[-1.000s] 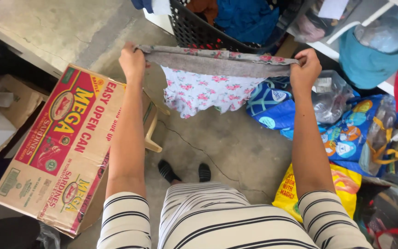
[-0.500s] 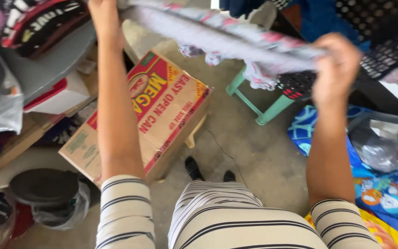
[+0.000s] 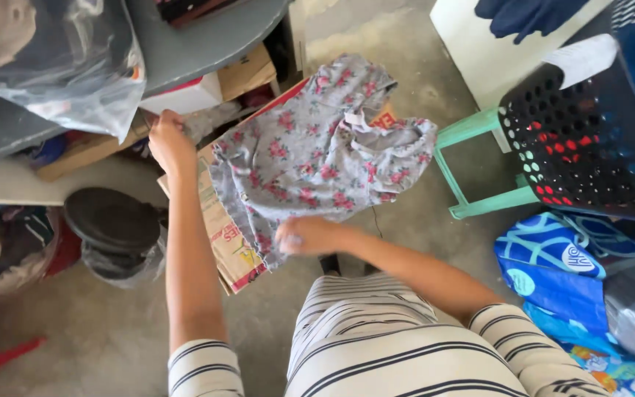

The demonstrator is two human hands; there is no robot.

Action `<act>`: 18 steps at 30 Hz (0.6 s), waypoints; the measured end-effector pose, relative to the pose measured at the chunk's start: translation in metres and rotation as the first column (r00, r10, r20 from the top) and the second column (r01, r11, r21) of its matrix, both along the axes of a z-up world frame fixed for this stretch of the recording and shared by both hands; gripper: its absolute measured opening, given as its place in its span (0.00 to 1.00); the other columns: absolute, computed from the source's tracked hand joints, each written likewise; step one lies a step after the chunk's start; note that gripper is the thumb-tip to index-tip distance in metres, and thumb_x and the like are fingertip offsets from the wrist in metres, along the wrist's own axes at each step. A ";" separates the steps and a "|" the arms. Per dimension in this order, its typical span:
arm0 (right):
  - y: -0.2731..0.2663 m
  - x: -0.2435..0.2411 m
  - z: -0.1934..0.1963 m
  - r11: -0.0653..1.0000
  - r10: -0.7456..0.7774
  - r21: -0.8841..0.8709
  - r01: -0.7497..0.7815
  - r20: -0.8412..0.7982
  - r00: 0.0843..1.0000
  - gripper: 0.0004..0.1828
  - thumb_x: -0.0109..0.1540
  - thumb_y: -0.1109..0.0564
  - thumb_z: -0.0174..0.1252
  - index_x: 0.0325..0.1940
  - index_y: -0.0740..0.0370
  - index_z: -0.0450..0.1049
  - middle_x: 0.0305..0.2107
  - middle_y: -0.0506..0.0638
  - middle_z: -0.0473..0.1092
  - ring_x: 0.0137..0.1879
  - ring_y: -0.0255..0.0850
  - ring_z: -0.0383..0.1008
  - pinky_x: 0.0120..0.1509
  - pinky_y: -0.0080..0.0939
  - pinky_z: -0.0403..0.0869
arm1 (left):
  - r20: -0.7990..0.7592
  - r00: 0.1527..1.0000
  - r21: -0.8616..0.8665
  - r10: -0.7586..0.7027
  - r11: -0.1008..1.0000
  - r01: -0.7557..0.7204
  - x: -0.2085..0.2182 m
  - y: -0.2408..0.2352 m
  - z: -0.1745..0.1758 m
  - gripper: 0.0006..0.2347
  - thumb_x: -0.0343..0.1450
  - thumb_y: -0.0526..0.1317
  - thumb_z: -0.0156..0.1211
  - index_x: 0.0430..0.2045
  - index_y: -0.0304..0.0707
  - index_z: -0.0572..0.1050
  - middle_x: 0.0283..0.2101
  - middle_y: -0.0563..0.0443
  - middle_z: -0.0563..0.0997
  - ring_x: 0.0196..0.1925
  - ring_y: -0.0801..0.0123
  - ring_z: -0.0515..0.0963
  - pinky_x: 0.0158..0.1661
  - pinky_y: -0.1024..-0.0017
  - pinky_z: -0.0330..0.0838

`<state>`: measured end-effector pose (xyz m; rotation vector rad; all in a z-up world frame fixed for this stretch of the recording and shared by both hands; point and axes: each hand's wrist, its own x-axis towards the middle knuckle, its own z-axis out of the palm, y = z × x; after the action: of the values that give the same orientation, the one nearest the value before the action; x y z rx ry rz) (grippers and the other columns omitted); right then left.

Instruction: The person removes various garments from a black laundry basket, including a patterned shirt, a black t-shirt, and a floral dress. They fold each item by hand on a cardboard box and place the folded clothes onto a nearby shelf.

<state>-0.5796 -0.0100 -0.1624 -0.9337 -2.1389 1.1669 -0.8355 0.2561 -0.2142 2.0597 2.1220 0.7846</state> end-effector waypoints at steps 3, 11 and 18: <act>0.030 0.044 -0.025 0.911 -0.412 0.108 0.398 0.194 0.890 0.15 0.63 0.52 0.62 0.48 0.63 0.76 0.34 0.64 0.76 0.44 0.65 0.78 0.49 0.63 0.76 | 0.125 0.985 0.044 0.115 0.992 -0.122 0.008 -0.034 -0.025 0.09 0.68 0.34 0.64 0.38 0.52 0.73 0.37 0.50 0.77 0.38 0.46 0.84 0.40 0.49 0.79; 0.077 0.179 -0.091 0.511 -0.859 0.666 0.544 0.426 0.285 0.38 0.53 0.46 0.73 0.62 0.64 0.68 0.54 0.66 0.69 0.63 0.62 0.68 0.67 0.65 0.62 | -0.070 0.964 -0.032 0.255 0.966 -0.258 0.096 -0.149 -0.088 0.38 0.69 0.58 0.64 0.68 0.34 0.58 0.59 0.37 0.71 0.65 0.49 0.71 0.58 0.51 0.69; 0.042 0.236 -0.138 0.516 -0.855 0.758 0.399 0.426 0.297 0.10 0.54 0.47 0.66 0.33 0.51 0.75 0.25 0.51 0.70 0.36 0.52 0.76 0.43 0.51 0.73 | -0.359 0.897 -0.040 0.259 0.956 -0.292 0.092 -0.166 -0.098 0.14 0.70 0.50 0.64 0.42 0.44 0.75 0.41 0.47 0.77 0.49 0.54 0.76 0.47 0.59 0.70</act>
<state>-0.3432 0.0323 -0.3005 -2.0352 -1.9885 -0.4048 -0.7431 0.0897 -0.3124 1.9987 2.6266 0.3450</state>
